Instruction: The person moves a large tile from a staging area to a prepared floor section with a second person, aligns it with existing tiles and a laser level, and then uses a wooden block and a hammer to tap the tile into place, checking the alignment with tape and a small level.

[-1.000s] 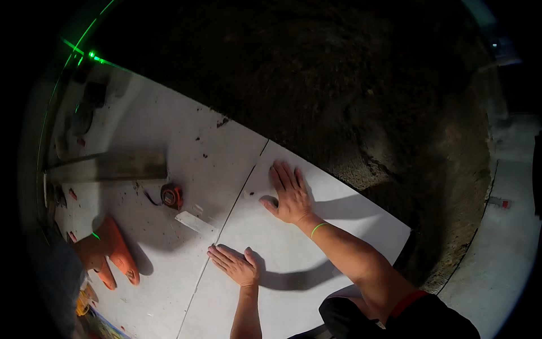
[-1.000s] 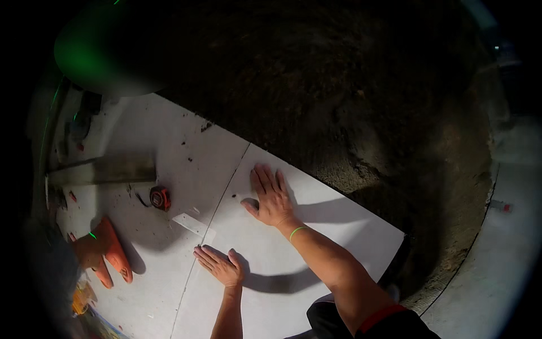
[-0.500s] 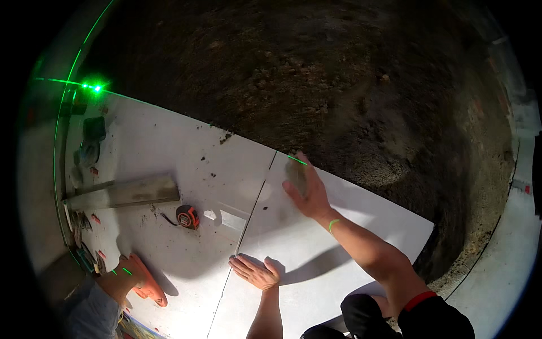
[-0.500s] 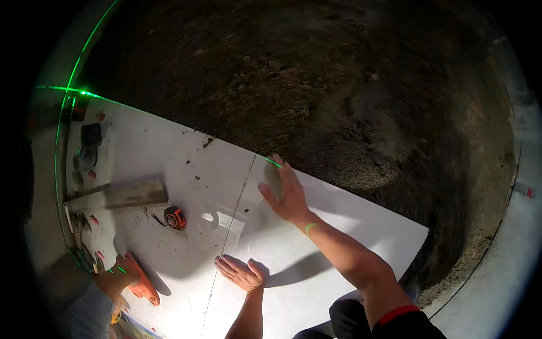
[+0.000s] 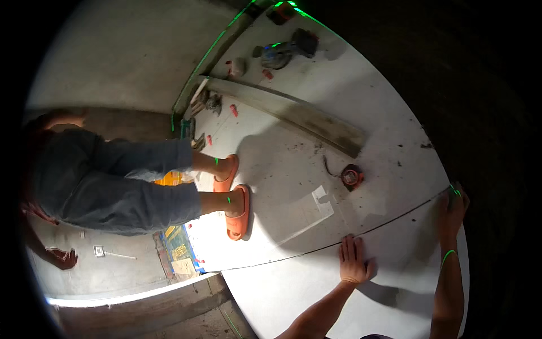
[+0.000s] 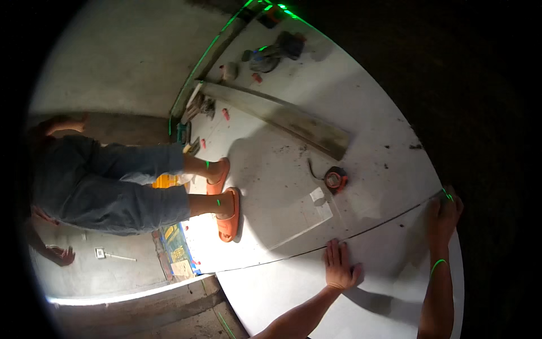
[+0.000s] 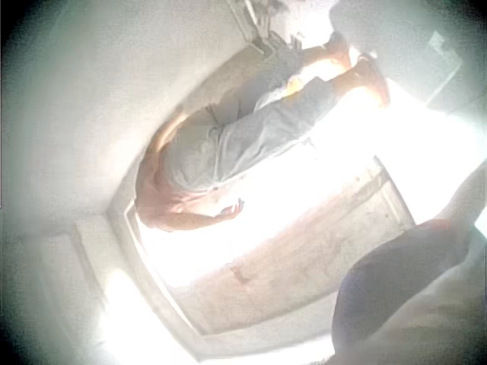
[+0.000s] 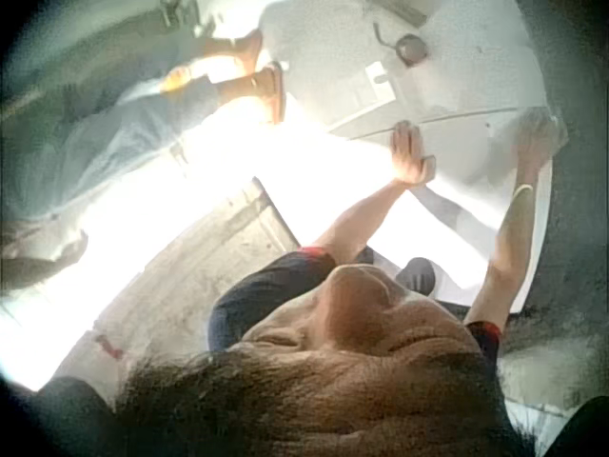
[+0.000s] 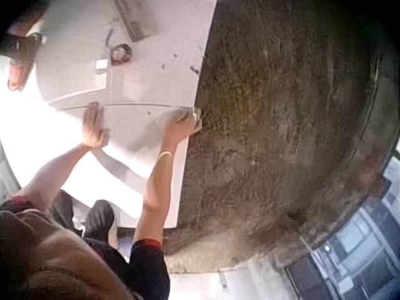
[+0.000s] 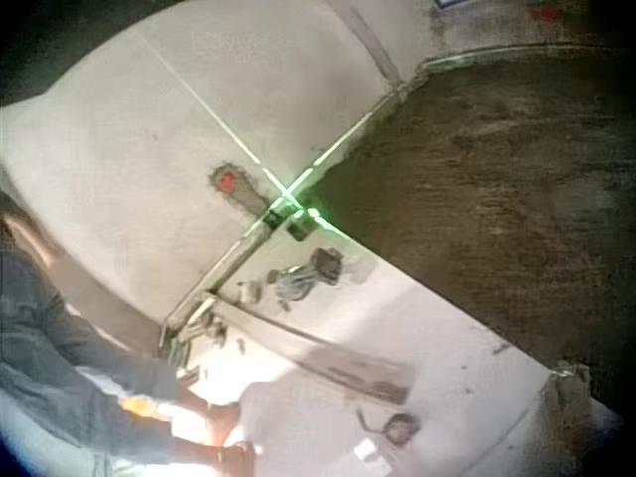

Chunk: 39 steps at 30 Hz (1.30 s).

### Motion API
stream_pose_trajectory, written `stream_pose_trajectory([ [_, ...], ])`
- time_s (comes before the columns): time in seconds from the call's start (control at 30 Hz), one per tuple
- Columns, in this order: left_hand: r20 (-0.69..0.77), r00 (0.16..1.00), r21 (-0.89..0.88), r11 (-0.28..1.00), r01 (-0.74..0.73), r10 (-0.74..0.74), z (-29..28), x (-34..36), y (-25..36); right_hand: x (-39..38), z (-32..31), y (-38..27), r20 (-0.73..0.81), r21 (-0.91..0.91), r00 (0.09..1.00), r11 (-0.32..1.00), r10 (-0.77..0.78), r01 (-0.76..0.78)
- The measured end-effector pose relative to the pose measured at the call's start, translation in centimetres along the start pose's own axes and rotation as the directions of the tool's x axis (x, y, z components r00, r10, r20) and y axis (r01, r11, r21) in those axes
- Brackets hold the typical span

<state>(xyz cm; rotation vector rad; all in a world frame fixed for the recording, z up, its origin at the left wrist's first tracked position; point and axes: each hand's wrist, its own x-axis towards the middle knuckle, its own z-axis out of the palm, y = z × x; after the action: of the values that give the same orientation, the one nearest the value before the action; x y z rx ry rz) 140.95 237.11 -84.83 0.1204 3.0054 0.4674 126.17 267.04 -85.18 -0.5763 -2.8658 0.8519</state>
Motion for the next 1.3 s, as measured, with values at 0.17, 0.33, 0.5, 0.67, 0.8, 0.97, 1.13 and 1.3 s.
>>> stream_pose_trajectory([
  [0.17, 0.005, 1.0, -0.062, 0.998, 0.028, -0.028, -0.8, 0.8, 0.8, 0.0, 1.8, 0.5, -0.154, 0.203, 0.979, 0.974, 0.136, -0.103],
  [0.33, -0.017, 0.999, -0.061, 0.997, 0.043, -0.044, -0.4, 0.4, 0.9, 0.3, 1.7, 0.5, -0.168, 0.158, 0.975, 0.98, 0.146, -0.119],
  [0.5, 0.023, 0.998, -0.086, 0.995, 0.056, -0.055, -0.6, 0.4, 0.7, 0.0, 2.6, 1.6, -0.242, 0.161, 0.962, 0.983, 0.124, -0.086],
  [0.67, 0.009, 0.999, -0.117, 0.992, 0.044, -0.043, 0.0, 0.1, 0.3, 0.9, 1.4, 0.8, -0.161, 0.178, 0.977, 0.978, 0.138, -0.109],
  [0.8, 0.007, 0.999, -0.126, 0.991, 0.052, -0.052, -0.6, 0.0, 0.1, -4.2, 0.8, 0.5, -0.268, 0.114, 0.96, 0.992, 0.086, -0.057],
  [0.97, -0.042, 0.998, -0.167, 0.985, 0.037, -0.045, -0.9, 0.1, 0.3, -19.6, 4.7, -2.5, -0.147, -0.152, 0.978, 0.981, -0.147, 0.125],
  [1.13, 0.007, 0.999, -0.169, 0.985, 0.033, -0.032, -1.4, 0.0, -0.2, -18.7, 8.2, -9.5, -0.204, -0.474, 0.955, 0.832, 0.214, -0.288],
  [1.3, 0.008, 1.0, -0.063, 0.998, 0.01, -0.01, -1.8, 0.1, 1.0, -16.2, 9.3, -9.1, -0.278, -0.495, 0.93, 0.793, 0.243, -0.355],
])
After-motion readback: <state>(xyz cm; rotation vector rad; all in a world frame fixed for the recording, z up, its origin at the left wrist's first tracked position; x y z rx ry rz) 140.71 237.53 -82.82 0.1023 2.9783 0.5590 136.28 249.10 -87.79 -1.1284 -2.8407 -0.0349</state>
